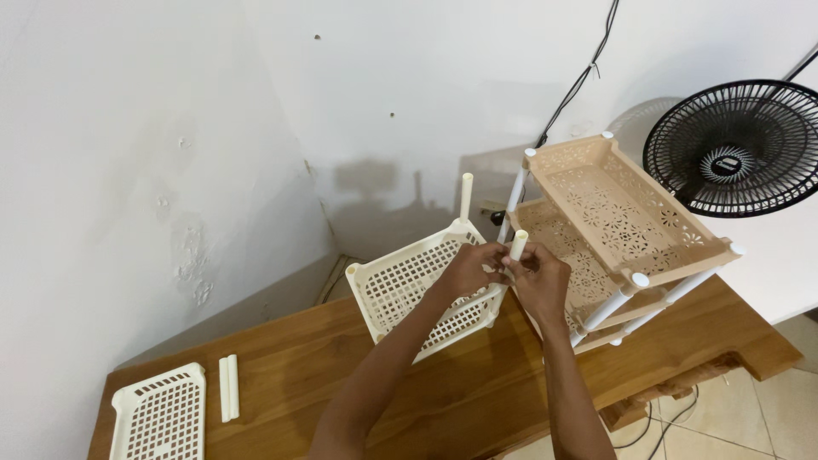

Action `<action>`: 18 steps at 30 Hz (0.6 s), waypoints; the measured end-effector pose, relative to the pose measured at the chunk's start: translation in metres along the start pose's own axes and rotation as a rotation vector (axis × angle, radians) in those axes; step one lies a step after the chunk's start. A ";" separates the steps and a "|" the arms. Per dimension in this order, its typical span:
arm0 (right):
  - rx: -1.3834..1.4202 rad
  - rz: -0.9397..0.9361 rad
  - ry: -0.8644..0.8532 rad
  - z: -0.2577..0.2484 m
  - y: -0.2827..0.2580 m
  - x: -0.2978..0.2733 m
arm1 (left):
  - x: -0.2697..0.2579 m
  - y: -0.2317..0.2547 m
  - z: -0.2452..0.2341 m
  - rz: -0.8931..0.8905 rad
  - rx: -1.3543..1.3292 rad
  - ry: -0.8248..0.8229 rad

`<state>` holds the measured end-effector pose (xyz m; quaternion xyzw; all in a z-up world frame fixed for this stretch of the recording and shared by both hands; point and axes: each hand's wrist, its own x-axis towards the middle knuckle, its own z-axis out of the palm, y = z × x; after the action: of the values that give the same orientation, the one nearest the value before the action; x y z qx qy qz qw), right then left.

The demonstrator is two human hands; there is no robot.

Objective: The person assembles a small plastic shelving unit by inserting white plastic rods into the corner holes of rectangular trays. They repeatedly insert and remove the rods, then place the trays on the table and stack them. The process continues with additional trays and rods.

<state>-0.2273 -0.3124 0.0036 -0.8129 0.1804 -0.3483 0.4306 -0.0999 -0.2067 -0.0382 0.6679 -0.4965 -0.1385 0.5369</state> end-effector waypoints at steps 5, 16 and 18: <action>0.057 -0.044 -0.130 -0.010 0.008 0.003 | -0.001 -0.003 -0.001 -0.004 -0.053 -0.058; 0.099 -0.037 -0.171 -0.002 0.013 0.005 | 0.002 -0.009 -0.002 -0.044 -0.008 -0.062; 0.016 -0.001 -0.101 -0.001 0.010 0.003 | 0.001 -0.010 -0.002 -0.032 -0.020 -0.050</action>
<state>-0.2260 -0.3200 -0.0032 -0.8260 0.1552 -0.3084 0.4456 -0.0929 -0.2066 -0.0454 0.6666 -0.4978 -0.1688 0.5285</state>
